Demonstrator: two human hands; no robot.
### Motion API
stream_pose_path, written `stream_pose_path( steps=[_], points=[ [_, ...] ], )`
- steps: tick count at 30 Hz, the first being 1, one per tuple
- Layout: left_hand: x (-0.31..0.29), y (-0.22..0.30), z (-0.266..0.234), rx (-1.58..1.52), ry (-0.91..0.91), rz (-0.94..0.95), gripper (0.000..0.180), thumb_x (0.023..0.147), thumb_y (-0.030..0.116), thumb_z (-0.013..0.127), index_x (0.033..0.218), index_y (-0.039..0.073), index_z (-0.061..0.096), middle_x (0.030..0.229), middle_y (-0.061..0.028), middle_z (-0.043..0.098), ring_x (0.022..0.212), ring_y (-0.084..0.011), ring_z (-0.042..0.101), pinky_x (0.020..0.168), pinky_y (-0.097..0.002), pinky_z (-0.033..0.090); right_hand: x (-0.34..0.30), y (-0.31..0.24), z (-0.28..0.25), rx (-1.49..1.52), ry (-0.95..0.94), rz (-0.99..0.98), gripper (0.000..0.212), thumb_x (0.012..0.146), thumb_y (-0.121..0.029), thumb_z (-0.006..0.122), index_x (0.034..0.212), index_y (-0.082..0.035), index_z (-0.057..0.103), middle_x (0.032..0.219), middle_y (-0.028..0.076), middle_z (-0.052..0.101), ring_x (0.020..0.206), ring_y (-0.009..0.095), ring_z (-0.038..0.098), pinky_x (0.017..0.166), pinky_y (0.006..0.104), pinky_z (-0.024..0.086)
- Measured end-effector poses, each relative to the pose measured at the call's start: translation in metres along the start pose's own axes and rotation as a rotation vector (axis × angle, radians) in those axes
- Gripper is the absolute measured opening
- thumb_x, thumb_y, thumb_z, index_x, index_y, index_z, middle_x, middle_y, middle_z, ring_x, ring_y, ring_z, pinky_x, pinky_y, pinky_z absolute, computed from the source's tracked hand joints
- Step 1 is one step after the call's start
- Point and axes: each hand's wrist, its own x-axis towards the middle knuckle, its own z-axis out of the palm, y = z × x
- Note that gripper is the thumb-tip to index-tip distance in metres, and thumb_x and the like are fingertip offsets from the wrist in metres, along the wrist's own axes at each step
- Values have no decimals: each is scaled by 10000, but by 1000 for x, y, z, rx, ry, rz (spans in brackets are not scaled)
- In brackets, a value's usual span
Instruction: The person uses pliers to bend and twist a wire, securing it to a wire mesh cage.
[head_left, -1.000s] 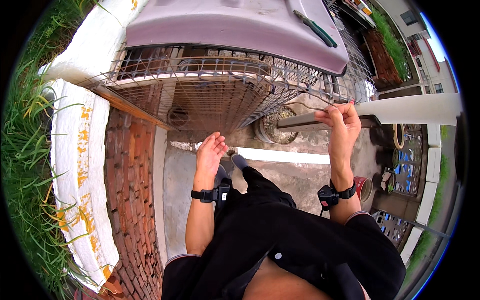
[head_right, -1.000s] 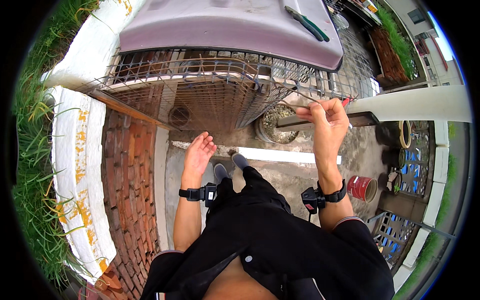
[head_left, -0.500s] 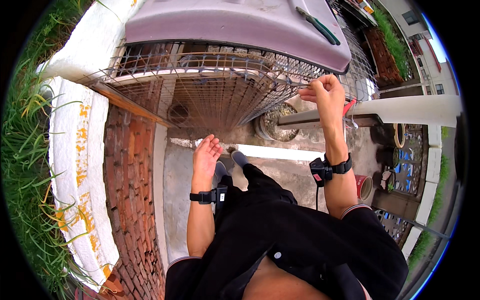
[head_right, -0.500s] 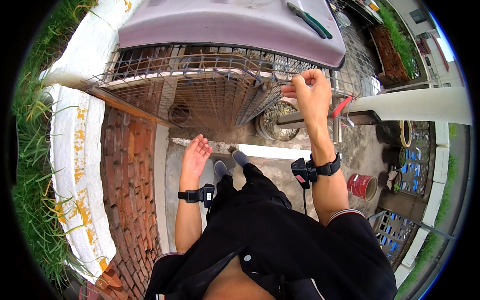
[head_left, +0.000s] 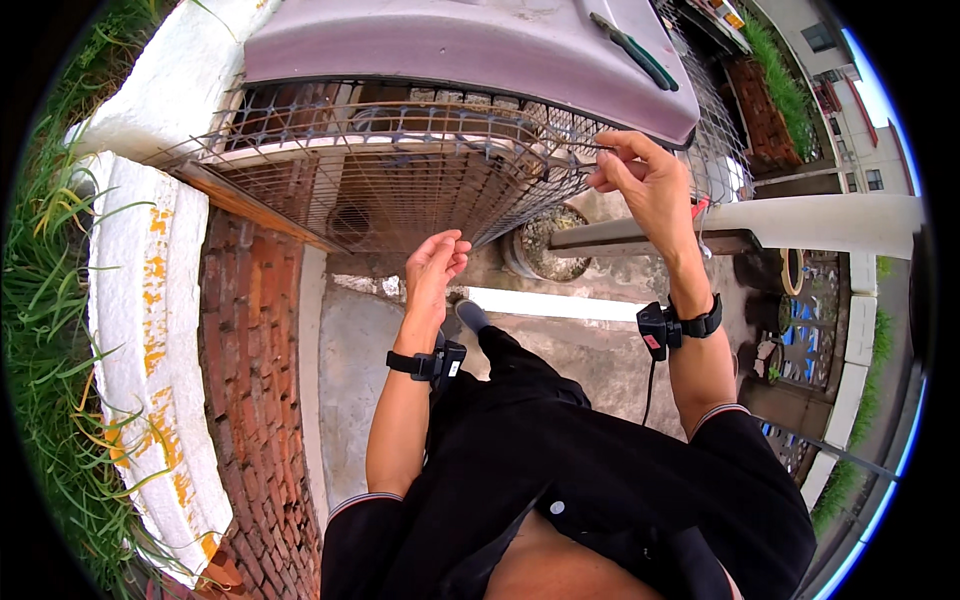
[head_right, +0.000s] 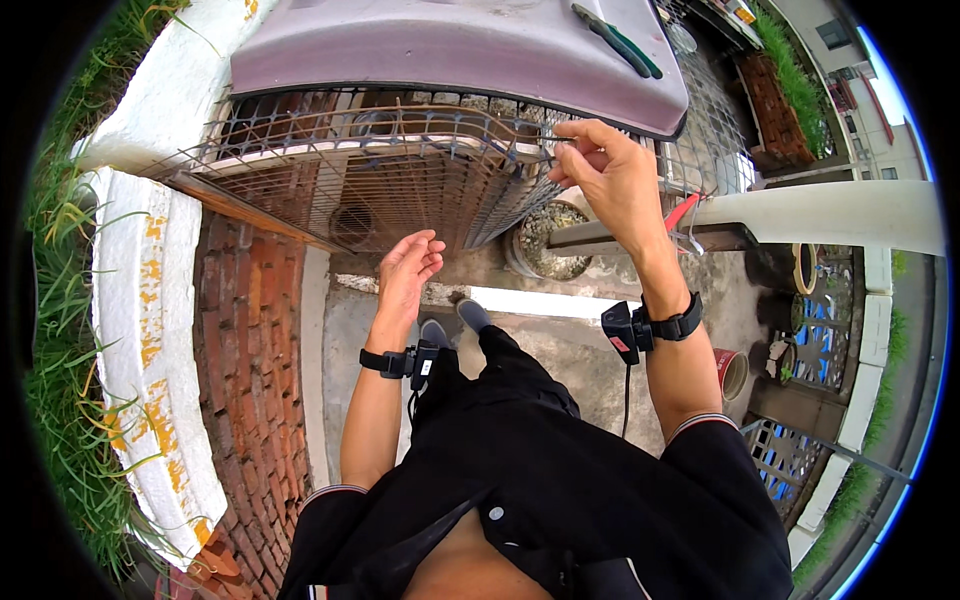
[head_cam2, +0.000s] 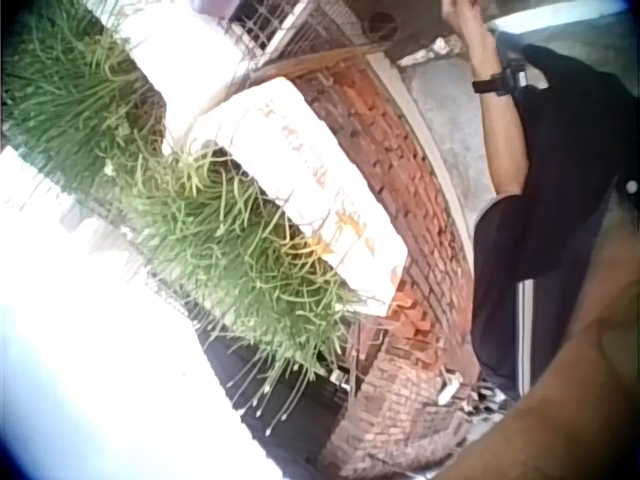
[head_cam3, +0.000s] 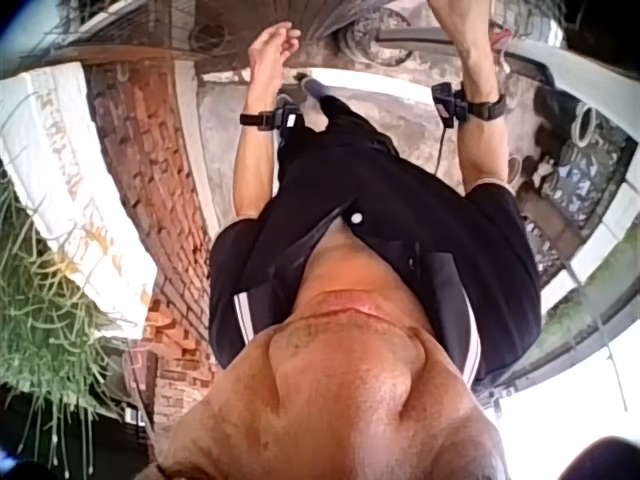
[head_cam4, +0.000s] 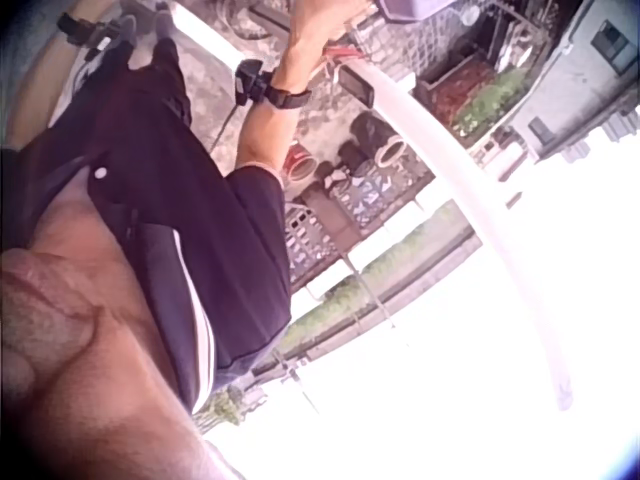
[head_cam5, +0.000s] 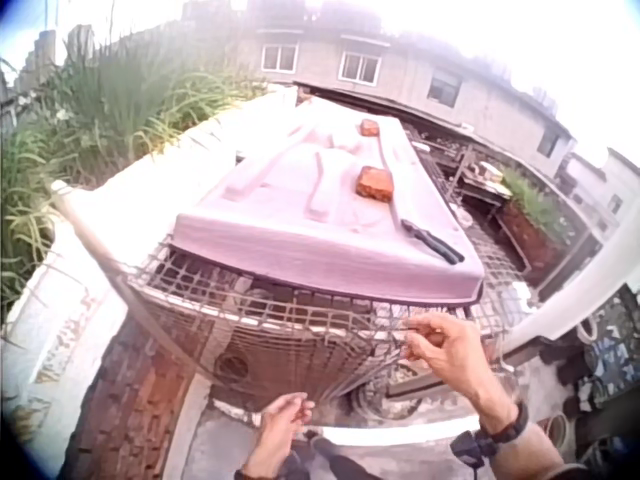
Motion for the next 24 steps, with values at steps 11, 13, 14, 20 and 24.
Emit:
stream_pose_path(
  steps=[11,13,14,20,24],
  points=[
    [43,-18,81,-17,-84,108,371,1000,212,635,1269,-43,614,1071,-137,705,911,-154,674,842,-291,566,-11,24,5,15,-70,-121,201,907,-16,700,1097,48,682,869,100,729,810,157,740,715,254,593],
    [44,-24,84,-15,-63,115,380,1000,217,635,1268,-52,609,1081,-144,701,929,-166,676,852,-296,566,-9,23,7,33,-80,-97,206,902,-11,705,1097,52,679,880,97,725,826,158,739,723,254,592],
    [43,-25,89,-15,-58,119,385,1001,220,635,1268,-56,606,1086,-148,699,939,-172,677,859,-298,566,-7,22,8,42,-83,-85,209,899,-8,707,1096,54,678,886,96,723,834,159,738,728,254,592],
    [41,-24,97,-100,-91,80,480,1016,319,604,1256,-96,574,1123,-197,680,978,-218,682,888,-330,566,4,26,6,9,-62,-164,182,897,13,696,1076,44,680,915,96,698,809,172,742,700,258,589],
    [45,-20,95,-114,-121,53,549,1020,380,583,1231,-125,558,1123,-227,673,982,-248,684,888,-362,573,-4,23,-1,-136,76,-273,148,903,31,672,1051,35,684,913,92,691,790,179,745,697,259,590]
  ],
)
